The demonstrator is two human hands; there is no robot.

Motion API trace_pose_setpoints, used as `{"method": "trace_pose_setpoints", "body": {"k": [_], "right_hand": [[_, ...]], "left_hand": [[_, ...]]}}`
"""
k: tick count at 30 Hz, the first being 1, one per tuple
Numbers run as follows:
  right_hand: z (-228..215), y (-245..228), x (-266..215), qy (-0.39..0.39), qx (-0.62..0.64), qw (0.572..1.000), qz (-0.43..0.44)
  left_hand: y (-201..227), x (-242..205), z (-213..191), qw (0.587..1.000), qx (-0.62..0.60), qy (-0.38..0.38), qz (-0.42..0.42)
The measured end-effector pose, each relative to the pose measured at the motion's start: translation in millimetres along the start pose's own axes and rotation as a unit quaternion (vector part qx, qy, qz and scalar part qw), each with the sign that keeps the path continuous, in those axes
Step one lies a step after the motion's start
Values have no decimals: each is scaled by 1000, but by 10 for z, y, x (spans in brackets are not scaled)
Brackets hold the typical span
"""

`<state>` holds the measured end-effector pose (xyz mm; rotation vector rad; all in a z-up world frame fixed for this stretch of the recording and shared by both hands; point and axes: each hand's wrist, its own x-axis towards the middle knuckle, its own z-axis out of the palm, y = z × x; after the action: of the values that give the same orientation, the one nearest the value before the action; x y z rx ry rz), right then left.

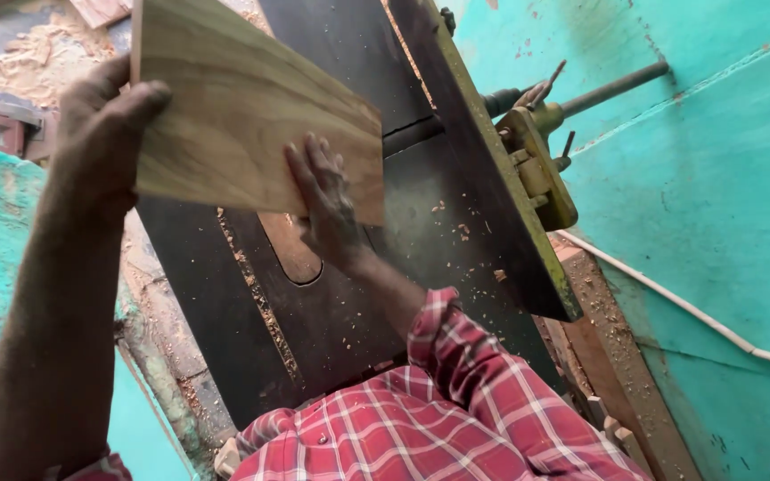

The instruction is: The person is surfacing and jointing a wooden board using a jointer machine to create flat surfaces and straight edges.

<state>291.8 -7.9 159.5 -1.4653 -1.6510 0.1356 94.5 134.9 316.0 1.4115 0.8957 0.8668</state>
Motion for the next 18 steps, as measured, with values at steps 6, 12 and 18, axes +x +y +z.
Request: {"method": "trace_pose_setpoints", "body": {"k": [6,12,18], "right_hand": [[121,213,448,28,14,999,-11],[282,555,850,42,22,998,-39],[554,758,1038,-60,1,992,-113]], "left_hand": [[201,336,41,998,-2,-10,58],[-31,778,-121,997,-22,23,64],[672,-114,170,990,65,109,67]]}}
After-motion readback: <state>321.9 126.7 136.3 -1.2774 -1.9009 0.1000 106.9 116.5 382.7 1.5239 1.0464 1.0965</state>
